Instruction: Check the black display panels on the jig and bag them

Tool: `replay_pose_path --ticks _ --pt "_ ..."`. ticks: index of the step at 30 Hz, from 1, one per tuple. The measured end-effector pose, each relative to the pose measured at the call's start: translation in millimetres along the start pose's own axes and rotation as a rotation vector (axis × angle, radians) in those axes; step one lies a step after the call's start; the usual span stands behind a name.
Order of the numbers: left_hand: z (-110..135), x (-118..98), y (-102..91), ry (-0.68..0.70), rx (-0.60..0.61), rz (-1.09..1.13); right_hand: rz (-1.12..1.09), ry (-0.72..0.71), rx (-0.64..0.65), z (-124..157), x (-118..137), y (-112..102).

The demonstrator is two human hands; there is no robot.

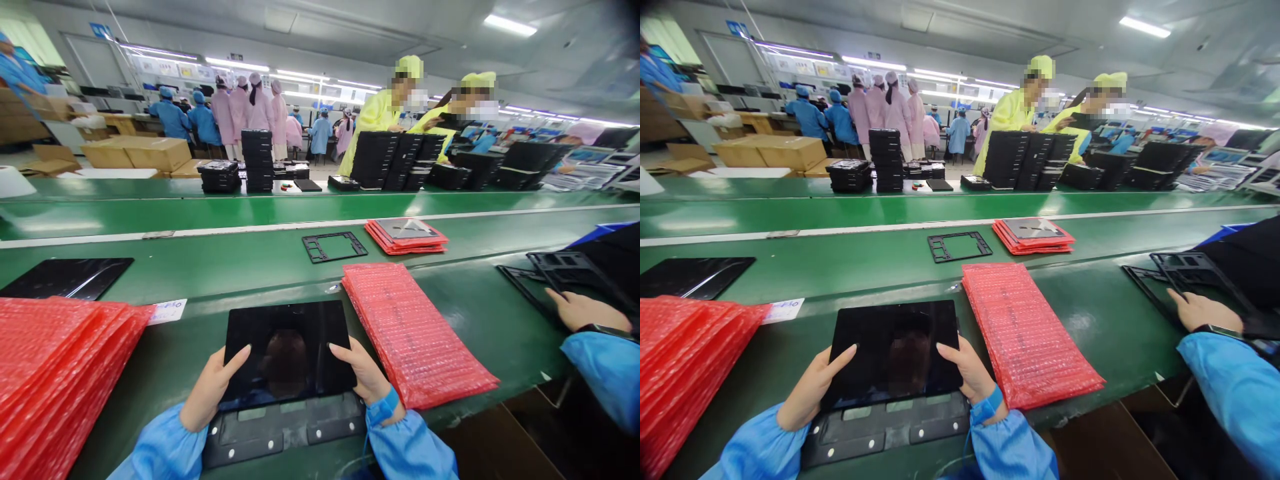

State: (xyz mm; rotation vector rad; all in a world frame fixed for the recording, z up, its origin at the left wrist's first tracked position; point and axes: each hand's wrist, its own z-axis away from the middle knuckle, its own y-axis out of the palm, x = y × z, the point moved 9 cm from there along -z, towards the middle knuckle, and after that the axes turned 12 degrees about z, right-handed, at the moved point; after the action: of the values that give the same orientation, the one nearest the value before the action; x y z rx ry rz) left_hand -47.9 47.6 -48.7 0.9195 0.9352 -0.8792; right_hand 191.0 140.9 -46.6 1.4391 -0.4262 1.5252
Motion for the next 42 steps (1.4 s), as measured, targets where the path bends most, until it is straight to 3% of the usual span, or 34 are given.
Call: replay_pose_path --ticks 42 --pt "1.8 -4.5 1.1 0.017 -0.019 0.018 0.023 -0.004 0.012 1.4 0.4 -0.9"
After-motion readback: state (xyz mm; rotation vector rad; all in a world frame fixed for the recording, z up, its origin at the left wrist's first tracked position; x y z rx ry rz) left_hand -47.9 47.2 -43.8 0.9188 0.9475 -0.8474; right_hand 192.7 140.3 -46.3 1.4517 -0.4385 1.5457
